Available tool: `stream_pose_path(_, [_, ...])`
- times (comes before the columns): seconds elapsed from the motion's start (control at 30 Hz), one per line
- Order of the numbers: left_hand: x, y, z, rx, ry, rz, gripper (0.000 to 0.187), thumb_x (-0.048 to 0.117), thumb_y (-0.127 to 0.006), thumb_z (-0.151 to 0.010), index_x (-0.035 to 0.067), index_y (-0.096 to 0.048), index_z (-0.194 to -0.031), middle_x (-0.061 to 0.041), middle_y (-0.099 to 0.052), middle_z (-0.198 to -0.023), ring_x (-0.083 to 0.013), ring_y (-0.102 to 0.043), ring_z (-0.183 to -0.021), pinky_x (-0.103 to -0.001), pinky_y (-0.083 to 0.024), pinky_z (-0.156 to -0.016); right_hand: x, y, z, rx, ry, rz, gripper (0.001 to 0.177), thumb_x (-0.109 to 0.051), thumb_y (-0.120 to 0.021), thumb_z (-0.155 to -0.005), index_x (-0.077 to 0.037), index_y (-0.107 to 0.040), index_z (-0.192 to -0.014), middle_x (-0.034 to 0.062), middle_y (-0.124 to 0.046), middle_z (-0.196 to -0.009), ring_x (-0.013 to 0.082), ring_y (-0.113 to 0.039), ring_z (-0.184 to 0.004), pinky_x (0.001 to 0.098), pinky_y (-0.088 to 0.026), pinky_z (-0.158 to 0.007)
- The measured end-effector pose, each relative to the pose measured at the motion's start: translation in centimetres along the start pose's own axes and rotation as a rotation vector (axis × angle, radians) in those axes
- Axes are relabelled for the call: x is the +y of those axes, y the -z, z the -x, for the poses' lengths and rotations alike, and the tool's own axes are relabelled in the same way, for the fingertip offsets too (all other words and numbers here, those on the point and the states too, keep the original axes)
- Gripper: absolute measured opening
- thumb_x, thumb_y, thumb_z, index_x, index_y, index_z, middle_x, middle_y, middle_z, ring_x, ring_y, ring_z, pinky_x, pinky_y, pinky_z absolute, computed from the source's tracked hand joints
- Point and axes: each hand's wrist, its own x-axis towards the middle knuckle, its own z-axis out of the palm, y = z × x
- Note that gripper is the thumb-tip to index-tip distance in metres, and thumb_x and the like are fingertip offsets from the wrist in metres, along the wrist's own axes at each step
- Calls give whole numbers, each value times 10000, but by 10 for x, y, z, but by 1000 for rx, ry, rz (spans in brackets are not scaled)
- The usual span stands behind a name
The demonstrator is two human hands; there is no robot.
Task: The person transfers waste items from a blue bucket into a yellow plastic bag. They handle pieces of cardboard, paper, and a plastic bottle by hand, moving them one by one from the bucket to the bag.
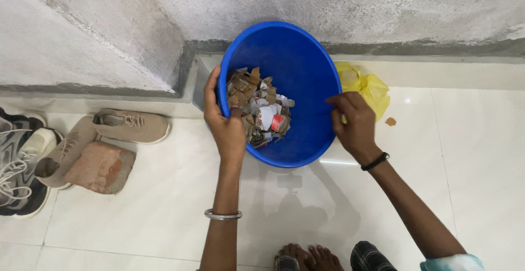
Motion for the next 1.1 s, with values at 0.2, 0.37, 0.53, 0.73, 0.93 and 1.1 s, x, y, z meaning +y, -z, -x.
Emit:
stream_pose_path(0.2, [-2,7,1,-12,13,7,782,-219,-408,-745,44,-523,-1473,-155,-579,-1478,-270,-561,-1399,-374,-398,-1228,-5,-88,-24,-541,191,-51,490,-146,-742,-815,-55,-600,-1276,169,-611,-1269,364,-596,-1130,455,-530,-879])
stream_pose_path(0.37, [1,11,3,-34,49,35,795,-221,-403,-735,42,-515,-1477,-156,-570,-1483,-262,-553,-1399,-369,-406,-1213,-14,-141,-35,-782,210,116,727,-240,-777,-770,-127,-491,-1428,111,-561,-1372,336,-532,-1249,490,-484,-971])
stream_pose_path(0.53, [4,17,2,-56,65,38,770,-219,-431,-763,41,-501,-1484,-153,-544,-1507,-259,-523,-1424,-370,-378,-1225,-23,-135,-35,-807,151,200,552,-348,-782,-787,-171,-617,-1283,78,-592,-1290,307,-500,-1251,506,-442,-929])
stream_pose_path(0.73, [2,19,2,-20,84,24,750,-218,-450,-773,37,-507,-1476,-150,-541,-1506,-264,-525,-1423,-381,-383,-1229,-11,-106,-38,-633,177,-224,191,-229,-733,-890,-81,-729,-1010,94,-709,-1082,284,-644,-1059,435,-477,-972])
stream_pose_path(0.93, [1,15,2,-2,38,58,731,-218,-447,-811,36,-492,-1495,-145,-521,-1531,-269,-525,-1428,-388,-383,-1237,-13,-58,-23,-501,-290,-633,192,-115,-702,-950,-9,-688,-1110,72,-742,-958,133,-687,-884,296,-566,-794])
stream_pose_path(1.1, [0,12,2,17,66,90,719,-206,-514,-834,40,-484,-1508,-131,-523,-1529,-257,-537,-1413,-383,-403,-1229,7,-19,-11,-225,-514,-759,242,-80,-690,-933,-29,-667,-1168,35,-750,-989,106,-712,-915,250,-596,-811])
